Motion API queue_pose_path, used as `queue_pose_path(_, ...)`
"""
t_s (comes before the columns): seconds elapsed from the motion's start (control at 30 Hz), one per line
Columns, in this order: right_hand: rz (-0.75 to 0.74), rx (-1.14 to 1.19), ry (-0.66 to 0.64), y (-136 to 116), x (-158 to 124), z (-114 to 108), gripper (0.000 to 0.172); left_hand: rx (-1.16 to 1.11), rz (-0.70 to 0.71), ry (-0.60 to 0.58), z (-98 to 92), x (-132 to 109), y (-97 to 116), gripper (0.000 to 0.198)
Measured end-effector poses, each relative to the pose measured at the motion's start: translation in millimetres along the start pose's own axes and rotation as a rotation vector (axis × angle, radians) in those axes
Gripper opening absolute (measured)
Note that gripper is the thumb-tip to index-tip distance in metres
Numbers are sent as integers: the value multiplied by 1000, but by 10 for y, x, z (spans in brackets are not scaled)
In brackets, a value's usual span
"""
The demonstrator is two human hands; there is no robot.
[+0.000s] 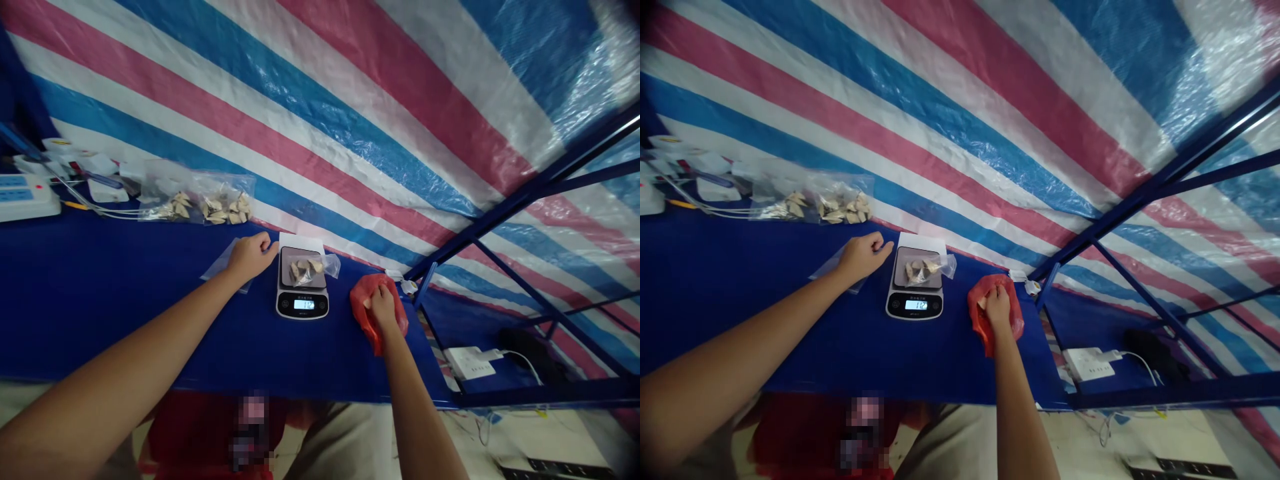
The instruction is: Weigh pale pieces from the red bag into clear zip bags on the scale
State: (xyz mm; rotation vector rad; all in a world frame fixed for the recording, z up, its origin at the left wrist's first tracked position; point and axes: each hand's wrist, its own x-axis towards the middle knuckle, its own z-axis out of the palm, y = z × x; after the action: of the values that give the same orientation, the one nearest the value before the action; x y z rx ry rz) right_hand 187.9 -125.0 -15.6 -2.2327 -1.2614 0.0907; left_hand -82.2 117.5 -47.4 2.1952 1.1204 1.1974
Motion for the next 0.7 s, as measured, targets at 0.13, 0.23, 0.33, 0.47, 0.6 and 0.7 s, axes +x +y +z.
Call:
queue_pose_path(0.13, 187, 30, 224, 65, 202, -148, 46, -40, -2, 23, 7, 23, -16, 37)
queue_pose_path(0.23, 264, 205, 287, -40, 136, -287, 44, -93, 1, 62, 36, 43, -45, 43)
queue_pose_path(0.33, 313, 430, 174, -308, -89, -368, 42, -141, 34, 74, 52, 43, -37, 46)
queue_pose_path(0.47, 397, 567, -52, -627, -337, -241, 43, -115, 84, 68, 17, -4, 48, 42)
queue_pose_path(0.6, 232, 315, -193, -648, -376, 74, 25, -58, 70, 26, -36, -55, 124, 24)
queue_pose_path(0.7, 153, 56, -250, -606, -355, 277, 23, -54, 69, -8, -41, -64, 127, 12)
